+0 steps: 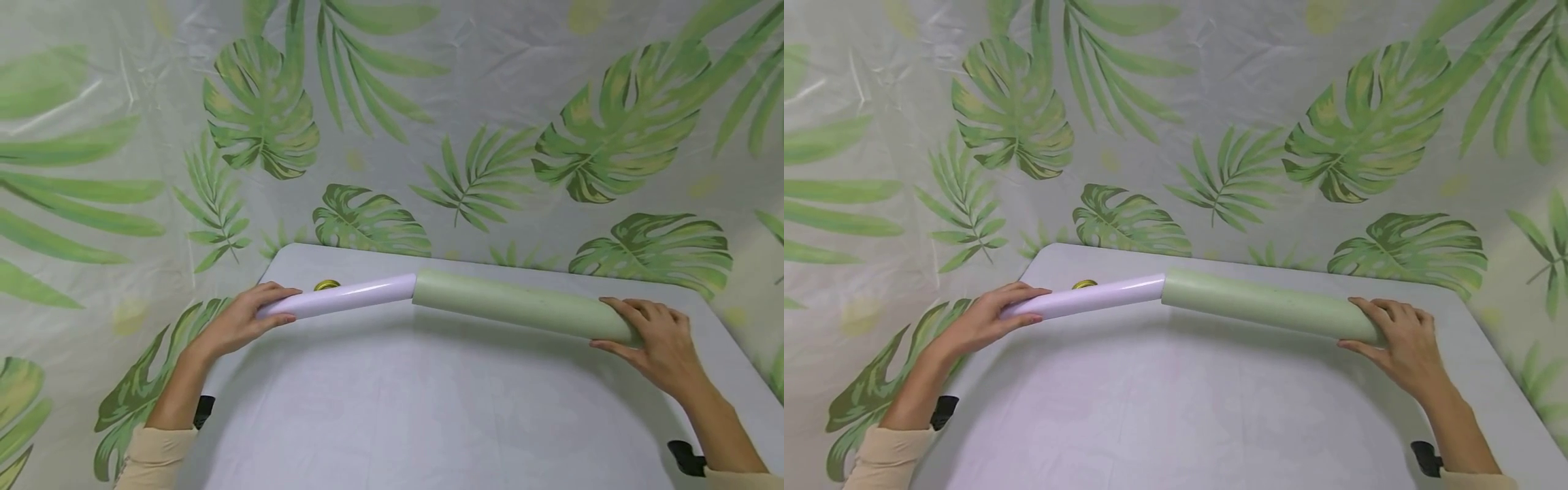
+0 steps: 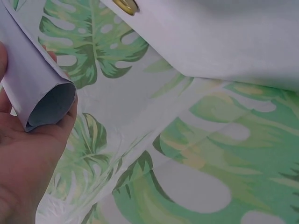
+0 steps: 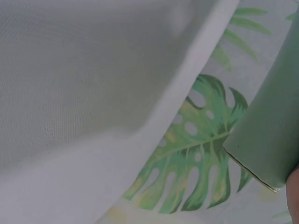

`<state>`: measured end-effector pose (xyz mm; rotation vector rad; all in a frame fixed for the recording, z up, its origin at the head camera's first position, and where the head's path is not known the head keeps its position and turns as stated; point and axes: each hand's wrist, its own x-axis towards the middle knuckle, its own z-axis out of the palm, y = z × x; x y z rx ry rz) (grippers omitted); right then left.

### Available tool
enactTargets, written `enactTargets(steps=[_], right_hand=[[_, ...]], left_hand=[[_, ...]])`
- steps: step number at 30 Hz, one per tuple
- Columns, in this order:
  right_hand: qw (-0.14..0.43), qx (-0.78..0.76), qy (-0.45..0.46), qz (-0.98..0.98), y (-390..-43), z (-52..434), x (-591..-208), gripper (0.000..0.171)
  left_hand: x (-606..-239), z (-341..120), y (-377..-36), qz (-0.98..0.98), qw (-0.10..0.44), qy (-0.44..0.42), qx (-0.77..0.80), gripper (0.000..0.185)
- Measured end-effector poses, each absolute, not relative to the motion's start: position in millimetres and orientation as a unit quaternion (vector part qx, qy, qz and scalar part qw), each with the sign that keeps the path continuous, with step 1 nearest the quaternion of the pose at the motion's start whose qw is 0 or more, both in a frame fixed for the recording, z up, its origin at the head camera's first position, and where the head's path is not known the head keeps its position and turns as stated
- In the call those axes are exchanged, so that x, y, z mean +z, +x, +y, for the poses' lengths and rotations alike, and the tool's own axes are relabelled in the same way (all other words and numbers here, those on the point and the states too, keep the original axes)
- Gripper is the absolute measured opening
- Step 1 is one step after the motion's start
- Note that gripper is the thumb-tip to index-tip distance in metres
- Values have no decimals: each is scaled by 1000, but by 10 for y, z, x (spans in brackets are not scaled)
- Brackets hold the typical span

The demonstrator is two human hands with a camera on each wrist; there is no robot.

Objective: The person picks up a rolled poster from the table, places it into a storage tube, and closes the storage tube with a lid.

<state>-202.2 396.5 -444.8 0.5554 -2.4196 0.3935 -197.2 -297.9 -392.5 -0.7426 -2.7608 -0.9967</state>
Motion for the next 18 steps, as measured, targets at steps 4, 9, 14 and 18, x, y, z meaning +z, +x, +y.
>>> enactTargets(steps=[4,9,14,18], right_hand=[[305,151,216,-915,-2024,3923,-4449,90],[297,151,222,-916,-2036,3863,-4467,90],[288,146,232,-917,-2046,3790,-4468,89],[285,143,242,-916,-2064,3726,-4459,90]], left_hand=[[-3921,-2984,-1968,-907,57,-253,-331,41],[-3908,-2956,-1972,-901,43,-259,-344,40],[-3917,-2909,-1983,-896,21,-256,-362,39],[-3929,-2874,-1995,-889,11,-261,-377,37]])
